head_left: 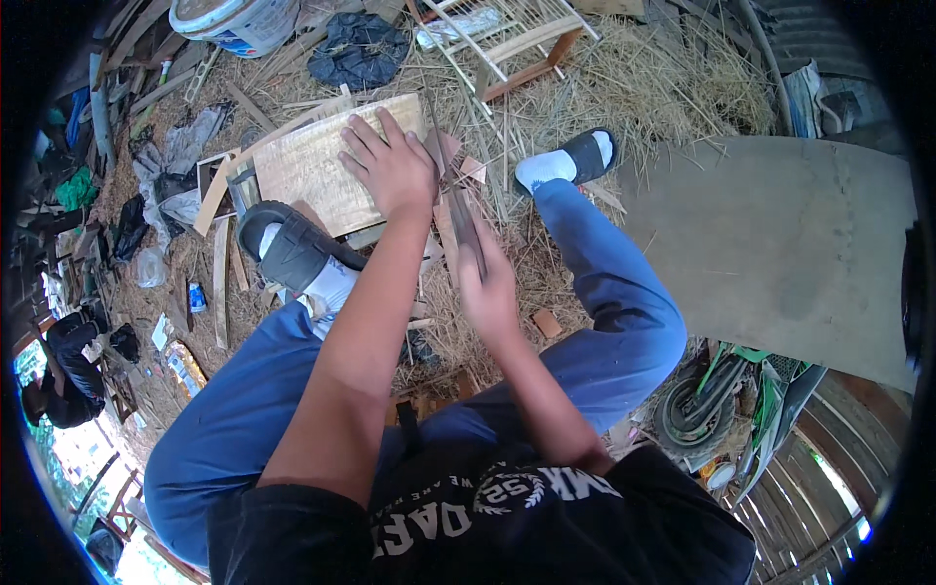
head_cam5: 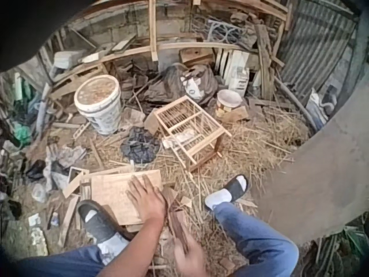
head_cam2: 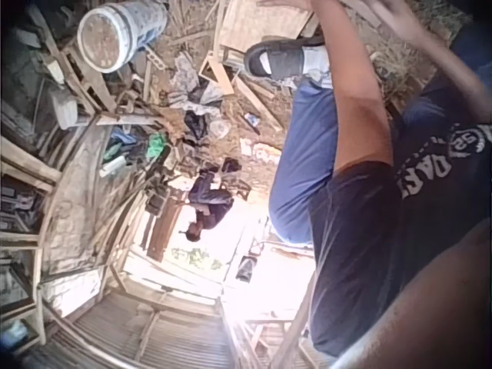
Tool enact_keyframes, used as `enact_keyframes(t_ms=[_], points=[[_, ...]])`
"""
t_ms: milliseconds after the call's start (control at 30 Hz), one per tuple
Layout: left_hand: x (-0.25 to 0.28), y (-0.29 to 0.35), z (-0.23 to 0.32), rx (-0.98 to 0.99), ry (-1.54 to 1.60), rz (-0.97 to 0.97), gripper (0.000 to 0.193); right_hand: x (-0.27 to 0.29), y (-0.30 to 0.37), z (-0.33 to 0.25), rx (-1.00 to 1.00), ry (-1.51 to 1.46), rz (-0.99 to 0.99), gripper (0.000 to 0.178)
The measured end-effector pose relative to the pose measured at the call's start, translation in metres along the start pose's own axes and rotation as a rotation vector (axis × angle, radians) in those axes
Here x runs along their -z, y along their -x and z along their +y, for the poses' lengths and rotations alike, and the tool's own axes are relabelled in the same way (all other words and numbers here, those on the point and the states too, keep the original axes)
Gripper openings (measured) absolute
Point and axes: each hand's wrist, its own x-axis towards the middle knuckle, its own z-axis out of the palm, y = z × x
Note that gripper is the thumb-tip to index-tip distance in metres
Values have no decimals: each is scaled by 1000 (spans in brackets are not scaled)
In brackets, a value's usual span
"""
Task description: The person handles a small rectangular wooden frame and a loose piece of wood, then uses a saw to cut the wood piece against a block.
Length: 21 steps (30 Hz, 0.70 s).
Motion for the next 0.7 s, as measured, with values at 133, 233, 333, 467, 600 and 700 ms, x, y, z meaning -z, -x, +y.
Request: enact_keyframes(t_ms=[133, 233, 333, 467, 600, 700], points=[[-3, -2, 2, -17, -44, 54, 61, 19, 31, 8, 98, 90, 42, 57], [-6, -6, 3, 28, -14, 50, 60, -1, 19, -8, -35, 102, 44, 60], [1, -16, 15, 92, -81, -37, 60, -6, 7, -8, -74, 88, 70, 61], [4, -12, 11, 43, -52, 17, 62, 24, 17, -8, -51, -32, 22, 60], [7, -2, 1, -22, -3, -15, 66, 29, 44, -18, -168, -109, -25, 57], [12, 17, -2, -91, 30, -38, 67, 25, 67, -22, -176, -125, 1, 58]])
